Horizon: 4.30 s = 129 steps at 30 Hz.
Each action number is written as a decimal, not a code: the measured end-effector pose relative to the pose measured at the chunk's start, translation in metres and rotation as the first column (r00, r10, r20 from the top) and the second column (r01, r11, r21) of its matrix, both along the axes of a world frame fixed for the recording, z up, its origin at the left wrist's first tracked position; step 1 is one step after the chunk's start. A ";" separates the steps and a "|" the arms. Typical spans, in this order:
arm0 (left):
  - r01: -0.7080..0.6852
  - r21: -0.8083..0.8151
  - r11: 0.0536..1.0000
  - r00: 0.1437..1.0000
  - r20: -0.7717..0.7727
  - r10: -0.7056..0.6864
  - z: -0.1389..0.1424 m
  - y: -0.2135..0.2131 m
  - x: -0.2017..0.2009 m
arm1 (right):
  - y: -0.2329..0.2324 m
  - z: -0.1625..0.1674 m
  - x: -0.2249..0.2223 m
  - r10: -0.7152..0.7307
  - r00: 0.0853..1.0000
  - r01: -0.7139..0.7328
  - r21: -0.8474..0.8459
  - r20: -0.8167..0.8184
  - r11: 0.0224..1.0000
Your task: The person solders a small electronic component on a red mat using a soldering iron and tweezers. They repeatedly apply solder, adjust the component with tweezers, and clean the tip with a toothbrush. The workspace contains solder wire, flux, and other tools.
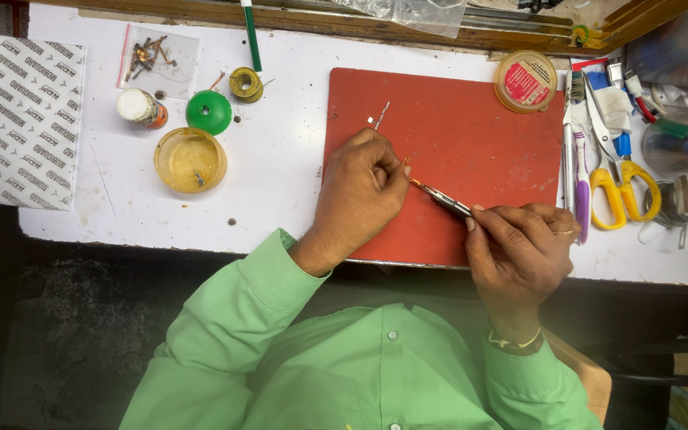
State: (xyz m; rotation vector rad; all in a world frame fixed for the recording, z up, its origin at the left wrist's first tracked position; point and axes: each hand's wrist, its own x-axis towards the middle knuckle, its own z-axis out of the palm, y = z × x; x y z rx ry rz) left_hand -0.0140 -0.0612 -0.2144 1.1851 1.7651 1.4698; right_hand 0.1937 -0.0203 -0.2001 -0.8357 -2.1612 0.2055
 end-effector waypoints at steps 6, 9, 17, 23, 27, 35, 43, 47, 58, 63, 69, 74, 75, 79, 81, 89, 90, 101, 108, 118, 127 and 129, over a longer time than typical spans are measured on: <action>-0.001 0.004 1.000 1.000 -0.005 0.001 0.000 0.000 0.000 | 0.000 0.000 -0.001 0.002 1.000 -0.002 -0.007 -0.005 1.000; 0.000 0.008 1.000 1.000 -0.009 0.000 0.000 0.000 0.000 | 0.000 0.000 -0.001 0.001 1.000 -0.001 0.004 -0.001 1.000; -0.002 0.007 1.000 1.000 -0.019 0.002 0.000 0.000 0.000 | 0.000 -0.001 0.000 -0.004 1.000 0.004 -0.004 0.002 1.000; -0.001 -0.007 1.000 1.000 -0.014 0.001 0.000 0.000 0.000 | 0.000 -0.002 0.000 0.001 1.000 -0.001 -0.004 -0.008 1.000; -0.003 0.008 1.000 1.000 -0.020 0.003 0.000 0.000 0.000 | 0.000 -0.001 -0.001 0.003 1.000 -0.003 -0.006 -0.009 1.000; 0.000 0.001 1.000 1.000 -0.019 0.000 0.001 0.000 0.000 | -0.001 -0.001 -0.001 -0.005 1.000 0.005 0.000 -0.010 1.000; -0.001 -0.003 1.000 1.000 -0.019 0.001 0.000 0.001 0.000 | 0.000 0.000 -0.002 -0.004 1.000 0.004 0.012 0.008 1.000; -0.002 -0.006 1.000 1.000 -0.022 0.002 0.001 0.000 0.000 | 0.001 0.001 -0.002 0.003 1.000 -0.003 0.009 0.015 1.000; -0.003 0.010 1.000 1.000 -0.023 0.003 0.000 0.000 0.000 | 0.001 -0.001 -0.001 0.003 1.000 -0.003 0.002 0.005 1.000; -0.004 0.006 1.000 1.000 -0.012 0.004 0.000 0.000 0.000 | 0.001 0.000 -0.001 0.007 1.000 -0.006 -0.009 0.009 1.000; -0.001 -0.001 1.000 1.000 -0.011 0.001 0.000 0.000 0.000 | 0.001 0.001 -0.002 0.005 1.000 -0.005 -0.016 0.000 1.000; -0.002 -0.001 1.000 1.000 -0.013 0.002 0.001 0.000 0.000 | 0.000 0.001 -0.002 -0.003 1.000 0.003 -0.034 0.006 0.999; -0.001 -0.004 1.000 1.000 -0.008 0.001 0.001 0.000 0.000 | -0.001 0.001 -0.002 -0.005 1.000 0.006 -0.042 0.007 0.999; -0.001 -0.013 1.000 1.000 0.002 0.001 0.001 0.000 0.000 | 0.000 0.001 -0.001 0.000 1.000 0.000 -0.041 0.002 0.999; -0.002 -0.007 1.000 1.000 0.000 0.002 0.001 0.000 0.000 | 0.000 0.001 -0.001 0.002 1.000 -0.002 -0.037 0.002 0.999; -0.003 0.003 1.000 1.000 -0.008 0.003 0.000 0.000 0.000 | 0.000 0.000 -0.002 0.002 1.000 -0.002 -0.025 -0.002 1.000; -0.004 0.008 1.000 1.000 -0.012 0.004 0.000 0.000 0.000 | 0.000 0.000 -0.002 0.001 1.000 -0.001 -0.025 -0.003 1.000; -0.011 -0.019 1.000 1.000 -0.001 0.011 0.000 0.001 0.000 | 0.000 -0.004 0.001 -0.012 1.000 0.012 -0.009 -0.020 1.000; -0.005 -0.001 1.000 0.997 0.080 0.005 -0.001 0.001 -0.002 | 0.000 -0.008 0.005 -0.040 0.997 0.043 0.041 -0.070 0.998; 0.060 0.221 0.973 0.962 0.248 -0.115 -0.005 -0.002 -0.004 | -0.016 0.003 -0.001 -0.115 0.855 -0.088 -0.360 -0.506 0.929; 0.099 0.347 0.933 0.968 0.183 -0.171 0.006 -0.011 -0.005 | -0.009 0.024 -0.030 -0.097 0.771 -0.431 -0.628 -0.629 0.647; 0.103 0.358 0.928 0.970 0.170 -0.173 0.006 -0.012 -0.005 | -0.006 0.025 -0.038 -0.056 0.842 -0.391 -0.678 -0.537 0.623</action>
